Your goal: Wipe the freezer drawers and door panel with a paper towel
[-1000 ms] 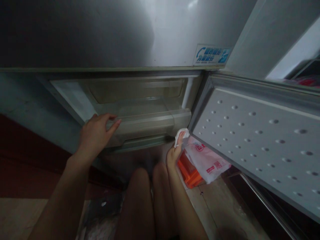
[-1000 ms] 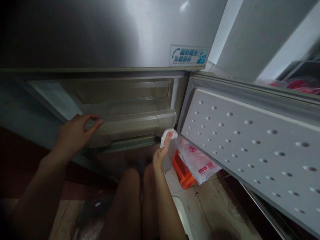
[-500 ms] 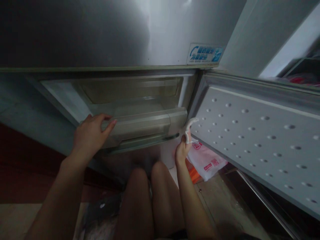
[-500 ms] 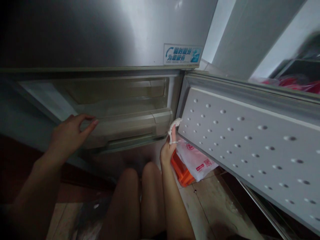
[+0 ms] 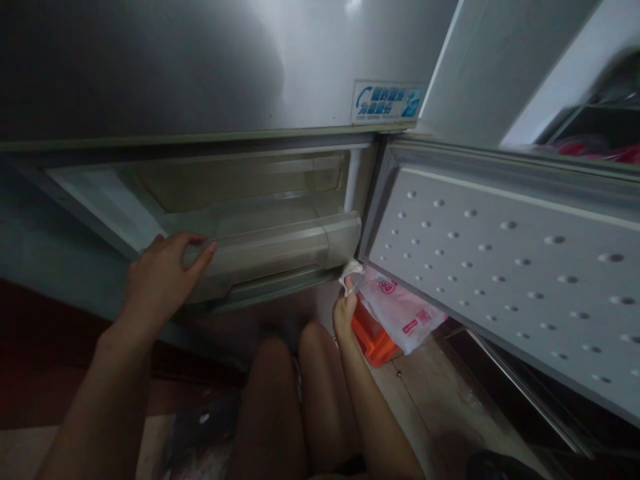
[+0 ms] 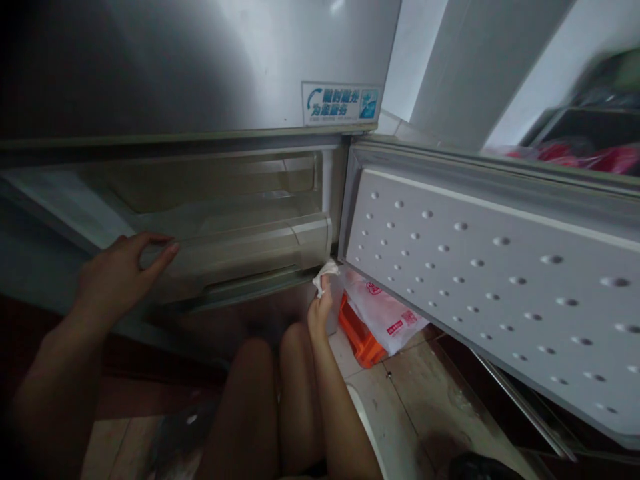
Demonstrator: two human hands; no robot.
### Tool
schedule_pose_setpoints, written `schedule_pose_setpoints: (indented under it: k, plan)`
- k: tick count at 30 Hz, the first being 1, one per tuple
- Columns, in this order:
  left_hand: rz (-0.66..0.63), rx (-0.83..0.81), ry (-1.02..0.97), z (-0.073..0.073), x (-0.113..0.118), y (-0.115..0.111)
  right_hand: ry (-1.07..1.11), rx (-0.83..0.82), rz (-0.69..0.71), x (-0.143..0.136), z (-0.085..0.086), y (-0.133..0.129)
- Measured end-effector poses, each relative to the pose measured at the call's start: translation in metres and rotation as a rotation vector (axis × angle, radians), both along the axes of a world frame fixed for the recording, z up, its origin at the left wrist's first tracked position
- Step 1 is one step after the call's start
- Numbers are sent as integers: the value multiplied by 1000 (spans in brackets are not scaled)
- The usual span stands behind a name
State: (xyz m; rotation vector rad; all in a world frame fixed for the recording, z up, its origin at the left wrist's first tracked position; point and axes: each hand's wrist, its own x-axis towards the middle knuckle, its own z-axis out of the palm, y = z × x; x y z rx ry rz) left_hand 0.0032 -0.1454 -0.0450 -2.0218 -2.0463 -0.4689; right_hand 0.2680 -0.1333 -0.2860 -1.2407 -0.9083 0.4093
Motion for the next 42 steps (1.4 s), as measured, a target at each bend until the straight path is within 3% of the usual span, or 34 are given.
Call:
schedule_pose_setpoints:
  k: [4,9,13,16,18,20,24,27,30,37,39,42]
  plan:
    - [17,13,26,-3,-2,2,109,-26,-67,3,3,-10]
    - [25,7,37,-3,-2,3,149,5,-124,-5,37,-24]
    - [34,-16,34,-1,-1,3,-40,141,-33,-15,75,-19]
    - [37,-20,25,-1,-2,2,-259,226,62,-18,89,-8]
    - [34,-22,20,0,-1,2,-359,230,68,-18,85,1]
    - [28,-12,19,0,0,1,-391,218,52,-20,71,7]
    - [22,-11,3,1,2,-1,-280,168,27,-26,29,8]
    - [15,-18,-9,1,2,0,-234,152,11,-32,12,0]
    - [8,-1,1,-1,1,1,-210,169,-13,-33,21,-10]
    - [12,9,4,-1,2,0,-318,261,11,-29,85,-3]
    - [17,11,5,-1,3,0,-407,265,29,-29,85,5]
    - [19,17,-5,0,3,-1,-495,259,44,-27,64,10]
